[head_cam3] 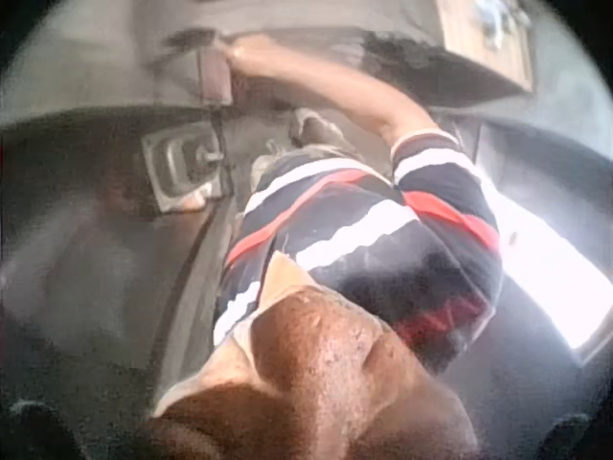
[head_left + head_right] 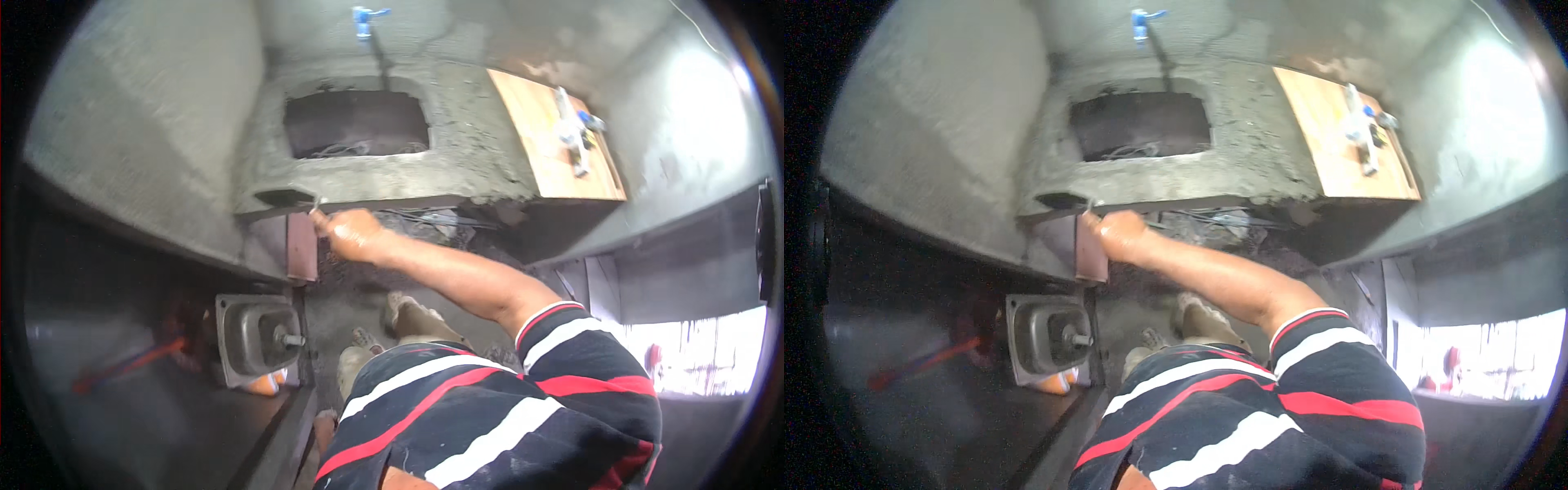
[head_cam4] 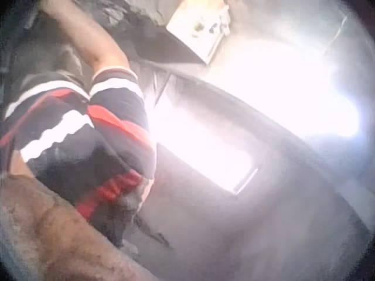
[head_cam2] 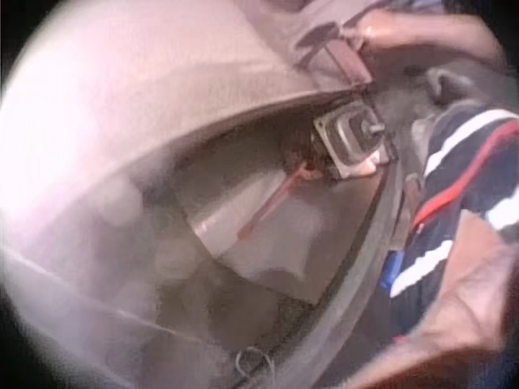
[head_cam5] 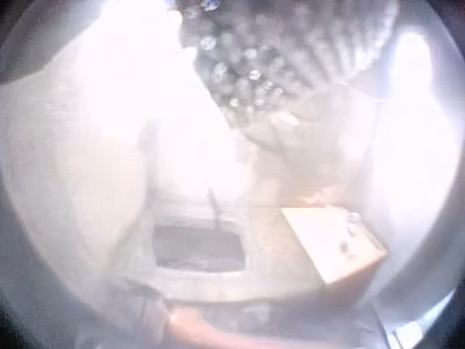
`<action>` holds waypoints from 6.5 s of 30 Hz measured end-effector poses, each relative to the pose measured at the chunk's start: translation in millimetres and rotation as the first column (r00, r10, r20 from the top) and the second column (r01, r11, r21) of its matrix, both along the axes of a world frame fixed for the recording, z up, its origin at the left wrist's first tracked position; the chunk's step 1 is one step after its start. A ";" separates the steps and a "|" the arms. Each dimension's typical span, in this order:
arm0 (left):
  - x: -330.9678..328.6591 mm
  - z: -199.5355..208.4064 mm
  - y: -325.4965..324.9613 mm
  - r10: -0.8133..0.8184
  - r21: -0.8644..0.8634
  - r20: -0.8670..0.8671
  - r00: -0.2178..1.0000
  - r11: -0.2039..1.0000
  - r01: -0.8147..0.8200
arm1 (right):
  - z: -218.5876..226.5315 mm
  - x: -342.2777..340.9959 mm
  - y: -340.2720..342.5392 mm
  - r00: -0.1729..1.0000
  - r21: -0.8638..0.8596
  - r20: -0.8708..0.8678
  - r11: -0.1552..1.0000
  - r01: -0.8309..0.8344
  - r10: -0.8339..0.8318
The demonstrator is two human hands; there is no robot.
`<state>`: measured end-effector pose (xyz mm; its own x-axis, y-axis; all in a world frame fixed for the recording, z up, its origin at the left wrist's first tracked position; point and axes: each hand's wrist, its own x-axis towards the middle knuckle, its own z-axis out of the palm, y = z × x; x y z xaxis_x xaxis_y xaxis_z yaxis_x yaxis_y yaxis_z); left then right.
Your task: The person organizes a bundle of electrical wires, removes a metal sink from a concrete countertop cutout, and then applies wet cement to the interior edges of the cutout using a trowel and a sponge.
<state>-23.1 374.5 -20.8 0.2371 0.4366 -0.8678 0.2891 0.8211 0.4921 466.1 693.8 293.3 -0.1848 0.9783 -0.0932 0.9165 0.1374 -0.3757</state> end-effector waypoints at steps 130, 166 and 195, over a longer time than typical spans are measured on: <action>95.2 -35.6 369.9 -0.525 0.464 -0.680 0.512 0.233 0.855 | 32.7 78.7 159.7 0.993 -0.071 0.063 0.993 -0.093 0.097; 74.8 85.3 283.9 -0.209 0.395 -0.360 0.909 0.849 0.352 | 3.7 67.6 -133.5 0.641 -0.039 -0.637 0.848 0.528 -0.428; 390.4 120.3 271.7 -0.841 0.131 -0.021 0.540 0.533 0.836 | -270.9 -6.6 -664.3 0.353 -0.819 0.203 0.039 0.573 -0.914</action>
<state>367.2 646.2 99.5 0.5786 0.1101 -0.8081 0.7938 0.1514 0.5890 459.5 29.4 22.4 0.4261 0.1695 -0.8886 0.1238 -0.9840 -0.1283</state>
